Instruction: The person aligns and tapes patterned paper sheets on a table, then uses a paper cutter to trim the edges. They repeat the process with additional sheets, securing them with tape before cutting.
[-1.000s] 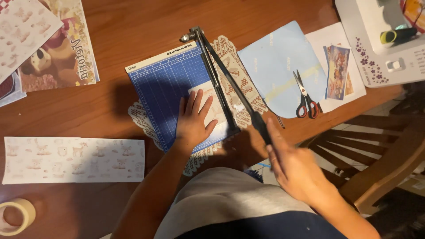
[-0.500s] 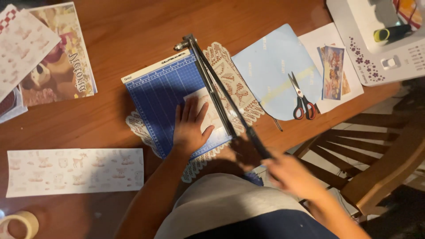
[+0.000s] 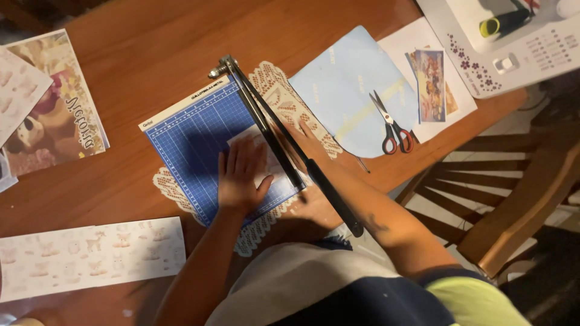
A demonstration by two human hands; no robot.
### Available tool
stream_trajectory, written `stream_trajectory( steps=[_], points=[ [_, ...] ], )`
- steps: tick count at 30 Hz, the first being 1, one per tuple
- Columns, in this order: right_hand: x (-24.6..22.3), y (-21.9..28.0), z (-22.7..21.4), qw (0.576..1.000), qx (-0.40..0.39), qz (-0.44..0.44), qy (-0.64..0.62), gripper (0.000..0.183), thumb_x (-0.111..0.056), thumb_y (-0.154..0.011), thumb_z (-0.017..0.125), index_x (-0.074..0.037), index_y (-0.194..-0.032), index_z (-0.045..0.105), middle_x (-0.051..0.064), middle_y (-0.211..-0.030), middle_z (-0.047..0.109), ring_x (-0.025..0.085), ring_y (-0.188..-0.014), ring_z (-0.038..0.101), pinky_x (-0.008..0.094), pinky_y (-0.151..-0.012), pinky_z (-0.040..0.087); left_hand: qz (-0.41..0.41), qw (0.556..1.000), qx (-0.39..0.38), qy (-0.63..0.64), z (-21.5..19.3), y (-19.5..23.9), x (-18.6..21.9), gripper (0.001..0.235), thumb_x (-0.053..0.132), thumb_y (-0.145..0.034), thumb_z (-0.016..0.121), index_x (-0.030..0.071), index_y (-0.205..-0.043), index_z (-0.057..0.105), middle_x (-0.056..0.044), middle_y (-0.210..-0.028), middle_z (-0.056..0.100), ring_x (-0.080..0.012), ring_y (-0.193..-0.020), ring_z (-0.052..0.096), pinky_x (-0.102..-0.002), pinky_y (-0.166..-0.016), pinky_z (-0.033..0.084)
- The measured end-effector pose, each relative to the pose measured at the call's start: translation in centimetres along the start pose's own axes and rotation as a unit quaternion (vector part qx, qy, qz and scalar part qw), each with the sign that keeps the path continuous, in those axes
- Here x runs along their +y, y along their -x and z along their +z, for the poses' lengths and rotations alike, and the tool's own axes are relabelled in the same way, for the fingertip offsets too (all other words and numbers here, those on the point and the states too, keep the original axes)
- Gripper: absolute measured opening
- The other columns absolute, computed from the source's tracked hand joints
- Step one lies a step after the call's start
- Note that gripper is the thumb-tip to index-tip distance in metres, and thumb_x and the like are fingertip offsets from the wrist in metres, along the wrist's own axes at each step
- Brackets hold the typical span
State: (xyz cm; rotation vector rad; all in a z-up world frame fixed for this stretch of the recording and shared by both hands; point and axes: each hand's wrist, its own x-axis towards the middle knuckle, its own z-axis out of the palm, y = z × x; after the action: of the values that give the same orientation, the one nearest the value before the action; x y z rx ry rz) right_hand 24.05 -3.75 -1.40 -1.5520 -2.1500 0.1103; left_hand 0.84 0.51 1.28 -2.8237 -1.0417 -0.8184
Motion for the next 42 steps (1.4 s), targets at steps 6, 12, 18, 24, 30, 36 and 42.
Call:
stream_trajectory(
  steps=[6, 12, 18, 24, 30, 36, 42],
  points=[
    [-8.4, 23.1, -5.0, 0.999, -0.033, 0.027, -0.030, 0.062, -0.033, -0.109, 0.009, -0.008, -0.157, 0.040, 0.009, -0.162, 0.045, 0.033, -0.151, 0.037, 0.062, -0.117, 0.022, -0.007, 1.000, -0.020, 0.022, 0.9, 0.8, -0.5, 0.091, 0.058, -0.075, 0.075, 0.021, -0.155, 0.050, -0.017, -0.149, 0.053, -0.0434, -0.140, 0.049, -0.066, -0.113, 0.035],
    [-13.5, 30.6, -7.2, 0.940, -0.066, 0.330, 0.052, 0.031, -0.015, -0.094, 0.063, -0.019, -0.125, 0.066, 0.009, -0.133, 0.064, 0.030, -0.122, 0.060, 0.046, -0.098, 0.048, -0.035, 0.992, -0.105, 0.057, -0.8, 0.5, -0.2, 0.085, 0.052, -0.089, 0.069, 0.015, -0.160, 0.039, -0.015, -0.163, 0.041, -0.0431, -0.148, 0.039, -0.065, -0.119, 0.029],
    [-12.7, 9.7, -11.2, 0.943, 0.227, 0.197, -0.144, 0.086, -0.037, -0.093, 0.074, -0.001, -0.157, 0.031, 0.020, -0.156, 0.041, 0.037, -0.148, 0.043, 0.051, -0.126, 0.040, -0.030, 0.994, -0.092, 0.041, -1.5, 0.6, 0.1, 0.075, 0.052, -0.095, 0.061, 0.013, -0.157, 0.044, -0.015, -0.164, 0.039, -0.0419, -0.150, 0.037, -0.060, -0.124, 0.024],
    [-12.7, 1.7, -14.5, 0.908, 0.382, 0.044, -0.164, 0.040, -0.017, -0.105, 0.056, -0.004, -0.142, 0.046, 0.030, -0.140, 0.050, 0.042, -0.134, 0.053, 0.054, -0.120, 0.046, -0.052, 0.990, -0.106, 0.077, -0.4, 1.0, -0.1, 0.080, 0.054, -0.089, 0.067, 0.018, -0.157, 0.043, -0.020, -0.166, 0.031, -0.0460, -0.152, 0.030, -0.063, -0.122, 0.022],
    [-9.3, -3.0, -16.3, 0.897, 0.406, 0.059, -0.163, 0.031, -0.016, -0.104, 0.060, 0.006, -0.125, 0.059, 0.027, -0.126, 0.062, 0.038, -0.122, 0.056, 0.050, -0.116, 0.043, -0.084, 0.986, -0.134, 0.047, 1.5, -1.4, -0.5, 0.077, 0.061, -0.094, 0.052, 0.022, -0.158, 0.040, -0.016, -0.167, 0.030, -0.0376, -0.155, 0.026, -0.062, -0.123, 0.018],
    [-4.4, -6.3, -15.3, 0.862, 0.342, 0.105, -0.360, 0.033, -0.014, -0.115, 0.056, 0.003, -0.142, 0.045, 0.034, -0.124, 0.056, 0.041, -0.120, 0.058, 0.054, -0.088, 0.059, -0.146, 0.968, -0.203, -0.006, 4.4, -5.2, -1.7, 0.077, 0.069, -0.100, 0.031, 0.029, -0.165, 0.021, -0.008, -0.173, 0.009, -0.0316, -0.160, 0.003, -0.056, -0.127, -0.001],
    [-6.9, -0.9, -11.5, 0.889, 0.234, 0.209, -0.334, 0.054, 0.004, -0.106, 0.059, 0.000, -0.152, 0.030, 0.030, -0.152, 0.043, 0.038, -0.141, 0.046, 0.047, -0.115, 0.043, -0.205, 0.950, -0.235, -0.032, 3.6, -4.4, 0.8, 0.085, 0.076, -0.097, 0.020, 0.025, -0.166, 0.014, -0.013, -0.172, 0.004, -0.0361, -0.159, 0.002, -0.058, -0.127, -0.001]
  ],
)
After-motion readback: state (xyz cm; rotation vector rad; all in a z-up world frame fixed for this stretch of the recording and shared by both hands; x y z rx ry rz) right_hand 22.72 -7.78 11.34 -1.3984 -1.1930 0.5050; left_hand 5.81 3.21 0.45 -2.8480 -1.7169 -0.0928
